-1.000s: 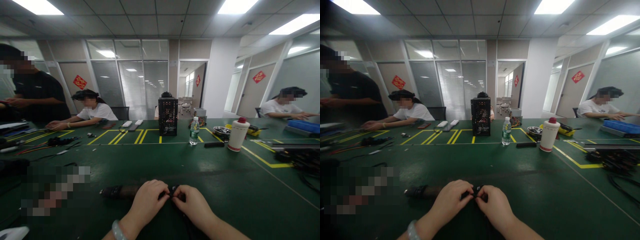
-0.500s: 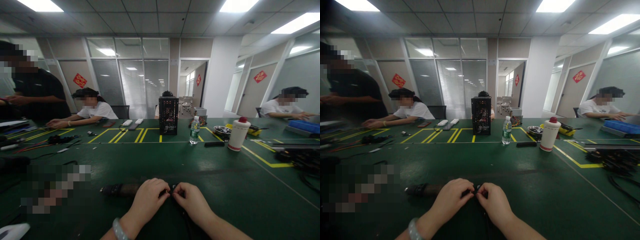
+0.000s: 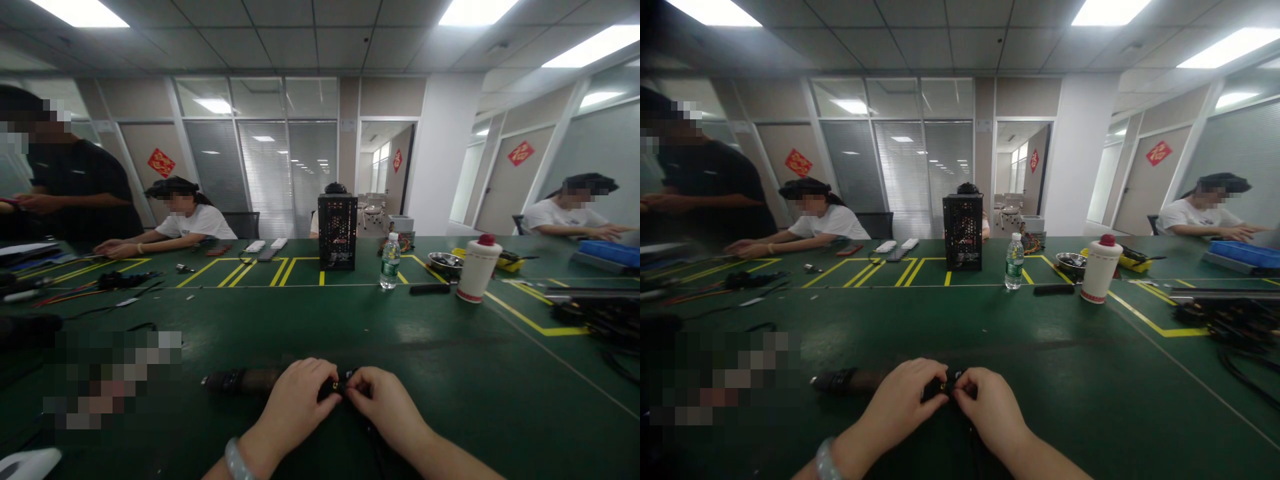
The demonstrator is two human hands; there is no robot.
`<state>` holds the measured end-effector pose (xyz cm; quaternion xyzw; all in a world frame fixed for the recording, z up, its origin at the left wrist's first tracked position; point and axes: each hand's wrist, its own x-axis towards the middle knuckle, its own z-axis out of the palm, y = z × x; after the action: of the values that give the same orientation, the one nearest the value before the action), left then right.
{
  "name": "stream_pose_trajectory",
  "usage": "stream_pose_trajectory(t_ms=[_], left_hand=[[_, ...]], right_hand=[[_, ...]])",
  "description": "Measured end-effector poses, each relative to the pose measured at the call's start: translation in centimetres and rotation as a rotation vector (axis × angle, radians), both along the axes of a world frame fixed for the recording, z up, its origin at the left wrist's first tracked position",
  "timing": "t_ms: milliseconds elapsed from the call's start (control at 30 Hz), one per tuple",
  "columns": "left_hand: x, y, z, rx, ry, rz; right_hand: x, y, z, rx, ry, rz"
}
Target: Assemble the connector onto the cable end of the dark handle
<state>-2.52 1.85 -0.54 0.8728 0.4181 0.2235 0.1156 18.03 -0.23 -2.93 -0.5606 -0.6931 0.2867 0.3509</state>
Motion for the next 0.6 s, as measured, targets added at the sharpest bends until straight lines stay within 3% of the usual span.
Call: stream_pose_trajectory(t_ms=[600], left_hand=[[-0.05,0.01,-0.02,0.010,-0.035,-0.034]], right_hand=[[0.15,0.31,-0.08,0.029,-0.022,0.030]])
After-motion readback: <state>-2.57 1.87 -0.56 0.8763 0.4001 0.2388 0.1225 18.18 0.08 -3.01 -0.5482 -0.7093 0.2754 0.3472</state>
